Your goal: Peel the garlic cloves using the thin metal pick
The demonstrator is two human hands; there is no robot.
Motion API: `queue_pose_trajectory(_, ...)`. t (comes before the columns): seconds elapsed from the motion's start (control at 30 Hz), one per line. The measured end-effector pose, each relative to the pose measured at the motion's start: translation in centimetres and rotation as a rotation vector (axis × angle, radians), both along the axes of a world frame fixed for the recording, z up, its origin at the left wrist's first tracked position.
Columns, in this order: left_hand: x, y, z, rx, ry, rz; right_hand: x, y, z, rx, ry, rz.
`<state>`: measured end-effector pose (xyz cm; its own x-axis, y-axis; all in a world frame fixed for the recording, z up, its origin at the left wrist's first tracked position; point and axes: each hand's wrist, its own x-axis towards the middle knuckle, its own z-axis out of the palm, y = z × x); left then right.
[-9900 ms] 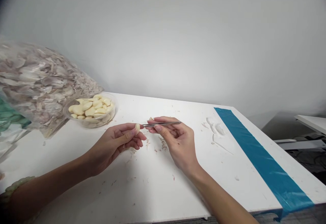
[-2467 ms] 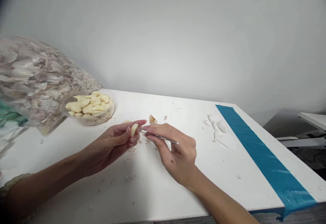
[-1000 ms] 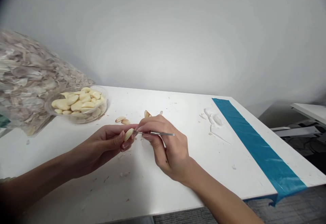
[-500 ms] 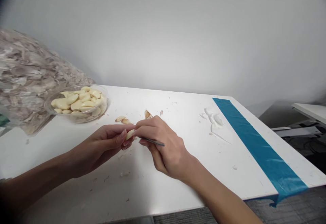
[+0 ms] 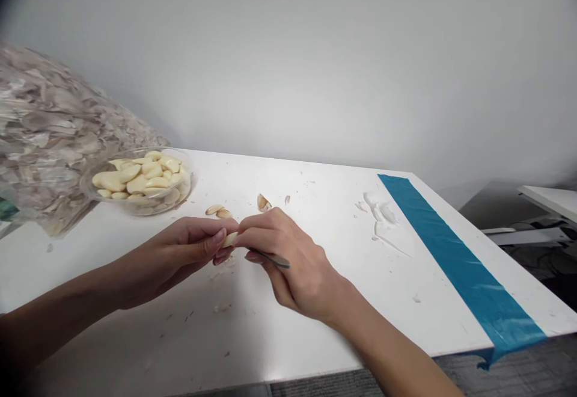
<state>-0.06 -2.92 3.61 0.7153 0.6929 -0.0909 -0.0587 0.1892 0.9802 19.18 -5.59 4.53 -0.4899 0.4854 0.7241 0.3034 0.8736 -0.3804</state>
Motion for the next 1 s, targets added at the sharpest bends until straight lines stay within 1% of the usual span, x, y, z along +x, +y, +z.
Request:
queue_pose_trajectory(0.17, -0.15, 0.12, -0.05, -0.087, -0.039, -0.033, 0.10, -0.04, -0.05, -0.018, -0.003, 0.018)
queue_pose_trajectory(0.27, -0.12, 0.19, -0.05, -0.117, -0.043, -0.037, 0.20, -0.04, -0.15, -0.001, 0.001, 0.029)
queue_pose_trajectory(0.43, -0.03, 0.16, -0.16, -0.130, -0.090, -0.028, 0.32, -0.08, -0.42, 0.054, 0.013, 0.040)
queue_pose_trajectory(0.6, 0.02, 0.10, -0.08, -0.157, -0.089, 0.000, 0.30, -0.12, -0.49, 0.115, 0.022, 0.021)
queue_pose_trajectory(1.0, -0.12, -0.08, 0.11, -0.164, -0.110, 0.016, -0.09, 0.13, -0.25, 0.136, 0.076, -0.012)
